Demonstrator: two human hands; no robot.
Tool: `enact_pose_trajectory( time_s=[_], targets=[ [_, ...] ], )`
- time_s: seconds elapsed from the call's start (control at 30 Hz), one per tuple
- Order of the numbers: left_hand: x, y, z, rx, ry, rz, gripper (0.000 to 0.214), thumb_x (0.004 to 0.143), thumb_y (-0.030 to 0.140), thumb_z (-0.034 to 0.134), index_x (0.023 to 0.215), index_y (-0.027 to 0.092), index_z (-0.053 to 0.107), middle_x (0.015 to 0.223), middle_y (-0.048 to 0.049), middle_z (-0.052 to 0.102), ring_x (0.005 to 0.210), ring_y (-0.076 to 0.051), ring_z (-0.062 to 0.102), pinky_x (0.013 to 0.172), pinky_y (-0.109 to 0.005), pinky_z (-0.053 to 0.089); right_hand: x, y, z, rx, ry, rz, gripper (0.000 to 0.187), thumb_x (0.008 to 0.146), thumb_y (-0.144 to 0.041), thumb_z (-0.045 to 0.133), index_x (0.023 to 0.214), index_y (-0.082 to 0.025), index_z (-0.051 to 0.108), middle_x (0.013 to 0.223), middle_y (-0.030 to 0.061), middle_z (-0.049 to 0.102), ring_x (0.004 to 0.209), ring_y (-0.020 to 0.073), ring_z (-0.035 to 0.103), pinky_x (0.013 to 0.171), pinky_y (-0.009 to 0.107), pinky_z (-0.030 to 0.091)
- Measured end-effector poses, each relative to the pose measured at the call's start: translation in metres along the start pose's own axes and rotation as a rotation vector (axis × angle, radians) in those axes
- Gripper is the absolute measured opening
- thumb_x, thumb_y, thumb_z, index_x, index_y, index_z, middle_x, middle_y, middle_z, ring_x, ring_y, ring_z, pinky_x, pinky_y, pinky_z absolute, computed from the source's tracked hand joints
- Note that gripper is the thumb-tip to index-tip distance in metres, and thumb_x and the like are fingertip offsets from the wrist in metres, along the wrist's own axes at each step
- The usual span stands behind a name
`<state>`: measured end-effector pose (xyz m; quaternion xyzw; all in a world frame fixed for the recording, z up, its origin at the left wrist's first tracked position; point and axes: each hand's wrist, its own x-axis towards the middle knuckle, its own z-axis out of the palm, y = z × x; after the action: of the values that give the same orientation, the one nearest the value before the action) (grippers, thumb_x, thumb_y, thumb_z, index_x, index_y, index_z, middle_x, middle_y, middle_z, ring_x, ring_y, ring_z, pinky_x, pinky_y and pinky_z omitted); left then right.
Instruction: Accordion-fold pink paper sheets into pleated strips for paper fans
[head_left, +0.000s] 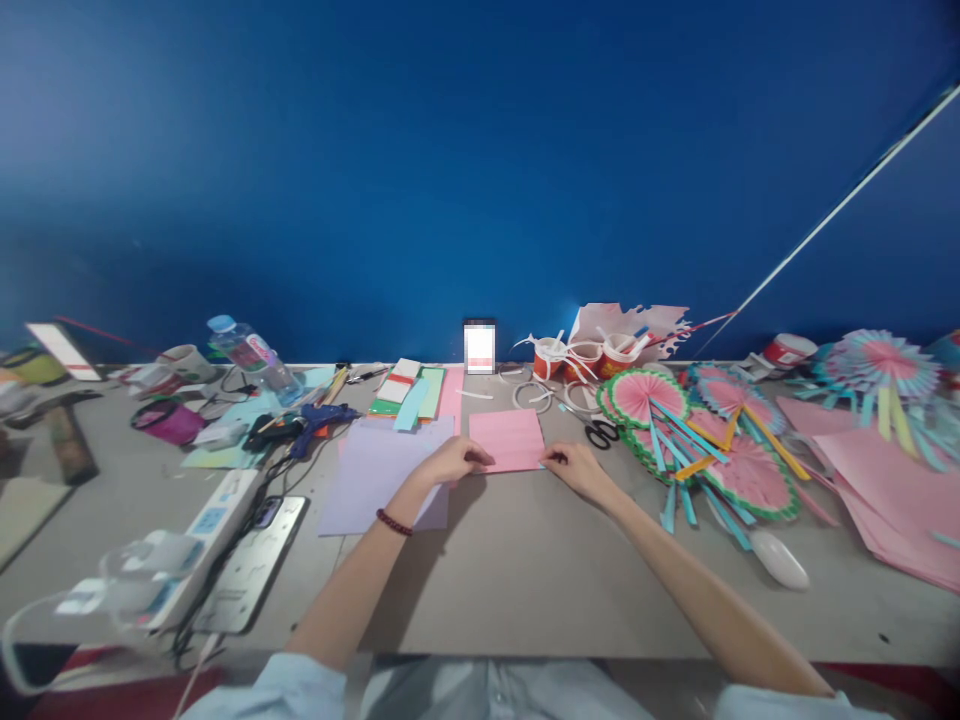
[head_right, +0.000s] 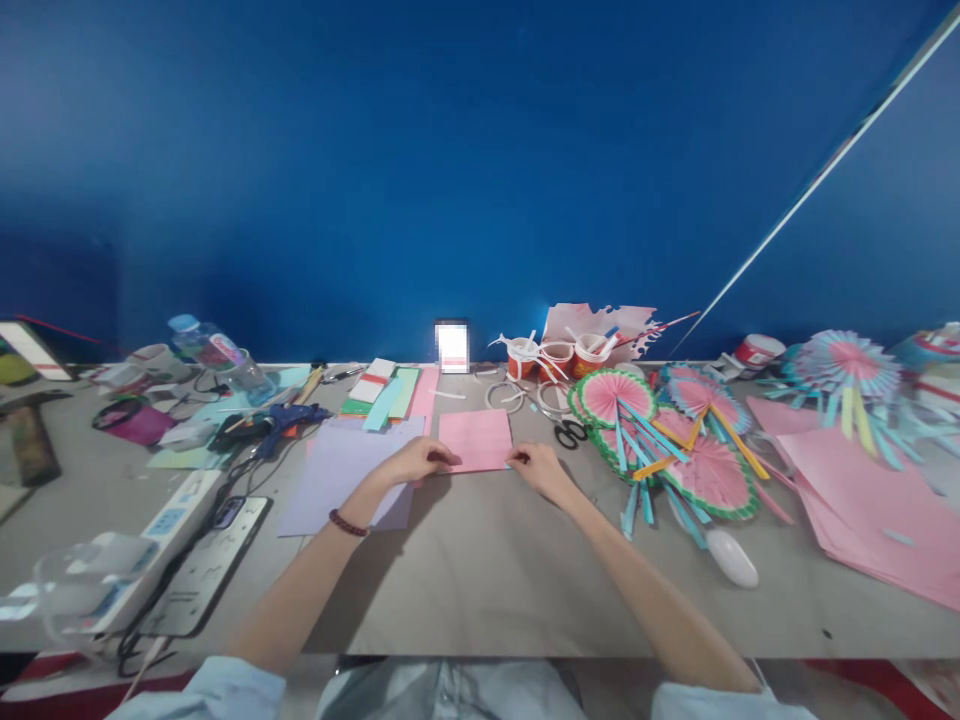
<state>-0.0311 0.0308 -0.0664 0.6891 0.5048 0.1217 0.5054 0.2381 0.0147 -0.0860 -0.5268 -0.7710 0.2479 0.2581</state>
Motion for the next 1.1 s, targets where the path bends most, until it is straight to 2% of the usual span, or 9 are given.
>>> enact_pose_trajectory(
  time_s=[0.13,0.33,0.67,0.83,1.1],
  targets=[
    [0.003,-0.006,0.003,-0.001,0.057,-0.023,0.027,0.071,0.016,0.062,0.096,0.013,0.073,0.105,-0.0083,0.07,0.046,-0.008,0.055,0.034,-0.017,0.036,0.001,0.001,0.001,0.0,-0.01,0.033,0.014,0.073,-0.023,0.057,0.072,-0.018,0.071,0.074,0.0053,0.072,0.066,0.0172,0.062,0.064,0.025,0.044],
    [0.006,-0.005,0.003,-0.021,0.087,-0.039,0.019,0.069,0.013,0.064,0.086,0.011,0.073,0.101,-0.0093,0.071,0.052,-0.011,0.061,0.034,-0.016,0.036,0.001,0.001,0.0,0.008,-0.026,0.052,0.015,0.074,-0.024,0.057,0.073,-0.018,0.071,0.075,0.0057,0.072,0.066,0.0173,0.062,0.064,0.026,0.044],
    [0.005,-0.001,0.002,0.016,0.074,-0.06,0.018,0.068,0.012,0.065,0.085,0.012,0.072,0.092,-0.0059,0.072,0.047,-0.01,0.057,0.033,-0.017,0.038,0.0,0.0,0.001,0.029,-0.023,0.056,0.016,0.074,-0.023,0.056,0.073,-0.017,0.071,0.075,0.0059,0.072,0.064,0.0161,0.06,0.063,0.025,0.043],
    [0.002,0.003,0.005,0.025,0.095,-0.068,0.015,0.069,0.011,0.065,0.083,0.012,0.071,0.087,-0.0054,0.071,0.042,-0.007,0.052,0.032,-0.017,0.033,-0.001,-0.002,0.001,0.041,-0.025,0.054,0.017,0.075,-0.023,0.056,0.074,-0.014,0.071,0.075,0.008,0.071,0.064,0.016,0.058,0.063,0.025,0.043],
    [-0.006,0.01,0.01,0.057,0.156,-0.066,0.01,0.072,0.012,0.064,0.08,0.012,0.07,0.084,-0.005,0.071,0.041,-0.006,0.049,0.033,-0.015,0.029,-0.001,0.0,0.001,0.057,-0.026,0.052,0.016,0.075,-0.024,0.056,0.073,-0.016,0.071,0.075,0.0074,0.071,0.065,0.0178,0.059,0.063,0.028,0.044]
  ],
)
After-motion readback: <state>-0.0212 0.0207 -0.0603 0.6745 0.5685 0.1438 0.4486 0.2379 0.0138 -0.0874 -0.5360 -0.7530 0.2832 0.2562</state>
